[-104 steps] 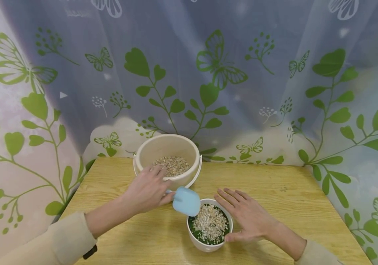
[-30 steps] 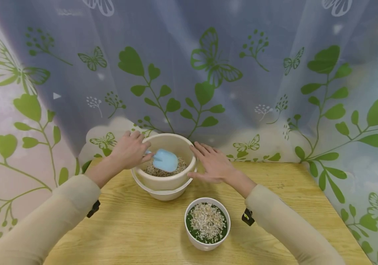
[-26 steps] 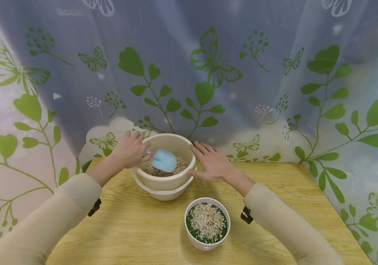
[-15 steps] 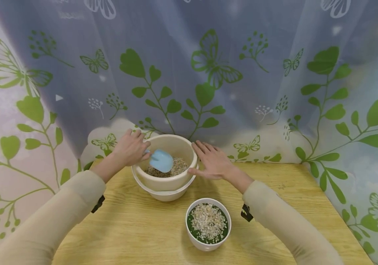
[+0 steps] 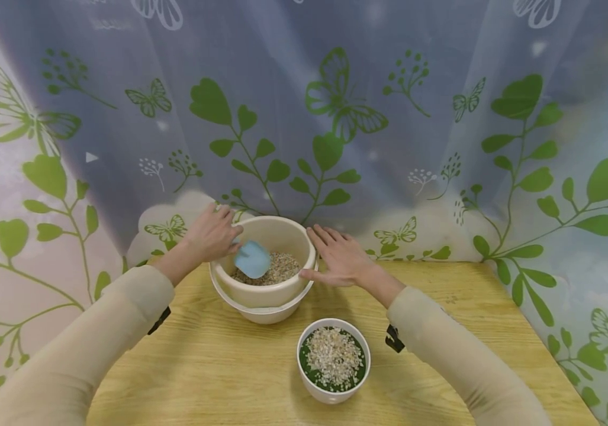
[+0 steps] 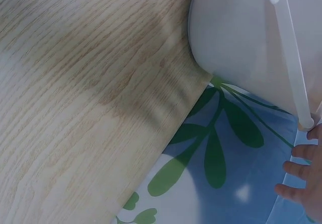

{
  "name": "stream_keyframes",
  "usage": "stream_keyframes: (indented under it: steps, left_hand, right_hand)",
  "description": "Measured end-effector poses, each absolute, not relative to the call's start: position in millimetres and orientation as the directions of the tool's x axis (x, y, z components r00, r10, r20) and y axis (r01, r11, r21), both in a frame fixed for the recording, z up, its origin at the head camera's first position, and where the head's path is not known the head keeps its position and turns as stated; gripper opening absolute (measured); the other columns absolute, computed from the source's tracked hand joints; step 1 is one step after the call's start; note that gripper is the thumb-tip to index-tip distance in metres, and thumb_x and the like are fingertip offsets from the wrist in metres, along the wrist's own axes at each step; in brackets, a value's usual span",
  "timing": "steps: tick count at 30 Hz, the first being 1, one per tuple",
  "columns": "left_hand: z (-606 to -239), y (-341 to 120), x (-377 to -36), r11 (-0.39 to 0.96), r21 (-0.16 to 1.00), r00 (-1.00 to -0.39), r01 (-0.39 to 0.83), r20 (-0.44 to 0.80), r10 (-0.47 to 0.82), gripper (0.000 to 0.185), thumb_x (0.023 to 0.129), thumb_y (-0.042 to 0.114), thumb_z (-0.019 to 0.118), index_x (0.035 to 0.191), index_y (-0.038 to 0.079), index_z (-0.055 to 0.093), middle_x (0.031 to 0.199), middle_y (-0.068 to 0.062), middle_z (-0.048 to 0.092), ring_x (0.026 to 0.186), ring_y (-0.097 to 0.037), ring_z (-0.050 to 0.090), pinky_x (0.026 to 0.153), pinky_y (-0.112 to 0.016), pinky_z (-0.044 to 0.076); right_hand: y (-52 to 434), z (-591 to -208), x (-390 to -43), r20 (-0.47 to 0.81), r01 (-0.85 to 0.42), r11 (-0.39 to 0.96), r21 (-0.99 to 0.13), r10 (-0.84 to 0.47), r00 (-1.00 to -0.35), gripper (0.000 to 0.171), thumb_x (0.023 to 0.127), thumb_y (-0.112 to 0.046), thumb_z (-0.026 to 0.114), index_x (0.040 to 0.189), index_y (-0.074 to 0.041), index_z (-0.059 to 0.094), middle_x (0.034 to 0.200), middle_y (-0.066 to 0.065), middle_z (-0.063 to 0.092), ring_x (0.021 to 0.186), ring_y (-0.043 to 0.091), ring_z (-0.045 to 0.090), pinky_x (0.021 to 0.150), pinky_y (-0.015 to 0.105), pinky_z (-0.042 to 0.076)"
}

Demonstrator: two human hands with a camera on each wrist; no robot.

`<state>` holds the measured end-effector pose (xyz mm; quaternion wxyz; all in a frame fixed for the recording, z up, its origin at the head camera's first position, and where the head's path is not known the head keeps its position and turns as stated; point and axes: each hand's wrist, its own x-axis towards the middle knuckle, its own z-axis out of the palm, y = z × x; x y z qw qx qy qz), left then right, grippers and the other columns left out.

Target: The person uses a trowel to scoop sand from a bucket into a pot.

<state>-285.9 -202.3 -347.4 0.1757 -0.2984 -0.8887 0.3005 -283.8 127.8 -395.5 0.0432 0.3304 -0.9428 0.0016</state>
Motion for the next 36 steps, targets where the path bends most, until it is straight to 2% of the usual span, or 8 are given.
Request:
stream_keyframes:
  steps: [7,13,19,22,27,30,36]
  left_hand:
    - [-349.6,-200.1,-289.6,0.616,-0.655,-0.738,0.438,0.128,0.662,0.041,0.097,0.056,0.067,0.103,0.016,0.073,0.106,-0.012,0.07,0.103,-0.029,0.059,0.09,-0.043,0.048]
    - [-348.9,-194.6,-290.4,0.574,-0.695,-0.714,0.433,0.124,0.689,0.039,0.096,0.056,0.069,0.092,0.017,0.069,0.097,-0.008,0.067,0.095,-0.025,0.054,0.085,-0.038,0.044]
    - [-349.9,-189.0,-291.7,0.533,-0.751,-0.713,0.39,0.119,0.691,0.042,0.097,0.058,0.067,0.088,0.017,0.063,0.089,-0.005,0.061,0.086,-0.022,0.046,0.08,-0.035,0.037]
    - [-351.4,-185.9,-293.9,0.513,-0.775,-0.705,0.368,0.128,0.698,0.041,0.098,0.058,0.065,0.088,0.018,0.063,0.089,-0.004,0.061,0.085,-0.022,0.045,0.081,-0.036,0.038]
    - [-355.1,-180.9,-298.8,0.465,-0.805,-0.694,0.37,0.093,0.714,0.032,0.103,0.043,0.061,0.087,0.016,0.061,0.09,-0.006,0.061,0.086,-0.023,0.045,0.083,-0.037,0.039]
    - [-356.2,-178.7,-299.9,0.447,-0.811,-0.709,0.377,0.057,0.703,0.027,0.106,0.036,0.057,0.088,0.015,0.059,0.091,-0.006,0.06,0.087,-0.024,0.044,0.084,-0.038,0.038]
    - [-357.0,-176.1,-299.2,0.449,-0.807,-0.725,0.383,0.037,0.687,0.024,0.106,0.034,0.057,0.092,0.015,0.062,0.094,-0.007,0.062,0.09,-0.024,0.048,0.086,-0.039,0.04]
  right_hand:
    - [128.4,-394.8,-283.7,0.082,-0.626,0.78,0.027,-0.626,-0.776,0.136,0.075,-0.103,-0.005,0.169,-0.008,0.016,0.175,0.02,0.024,0.16,0.042,0.031,0.126,0.06,0.034]
    - [127.6,-395.4,-284.9,0.08,-0.623,0.782,0.022,-0.623,-0.778,0.139,0.072,-0.104,-0.007,0.169,-0.008,0.016,0.175,0.02,0.024,0.16,0.042,0.032,0.126,0.06,0.034]
    - [127.7,-398.0,-286.0,0.064,-0.616,0.787,0.023,-0.616,-0.785,0.141,0.069,-0.105,-0.01,0.17,-0.008,0.014,0.175,0.02,0.022,0.161,0.042,0.03,0.126,0.061,0.034]
    - [127.9,-398.9,-286.0,0.058,-0.614,0.789,0.021,-0.614,-0.787,0.141,0.069,-0.105,-0.01,0.17,-0.009,0.013,0.176,0.02,0.022,0.161,0.042,0.029,0.126,0.062,0.033]
    - [128.0,-398.5,-286.1,0.042,-0.612,0.79,0.021,-0.613,-0.789,0.141,0.069,-0.105,-0.01,0.17,-0.009,0.01,0.176,0.019,0.02,0.162,0.042,0.027,0.127,0.061,0.032]
    - [128.0,-397.7,-286.1,0.03,-0.612,0.79,0.02,-0.613,-0.79,0.139,0.07,-0.105,-0.009,0.17,-0.01,0.008,0.177,0.019,0.019,0.162,0.041,0.027,0.127,0.061,0.032]
    - [127.4,-397.9,-285.6,0.038,-0.618,0.786,0.016,-0.618,-0.785,0.138,0.071,-0.104,-0.008,0.17,-0.009,0.01,0.176,0.018,0.02,0.162,0.04,0.028,0.127,0.061,0.033]
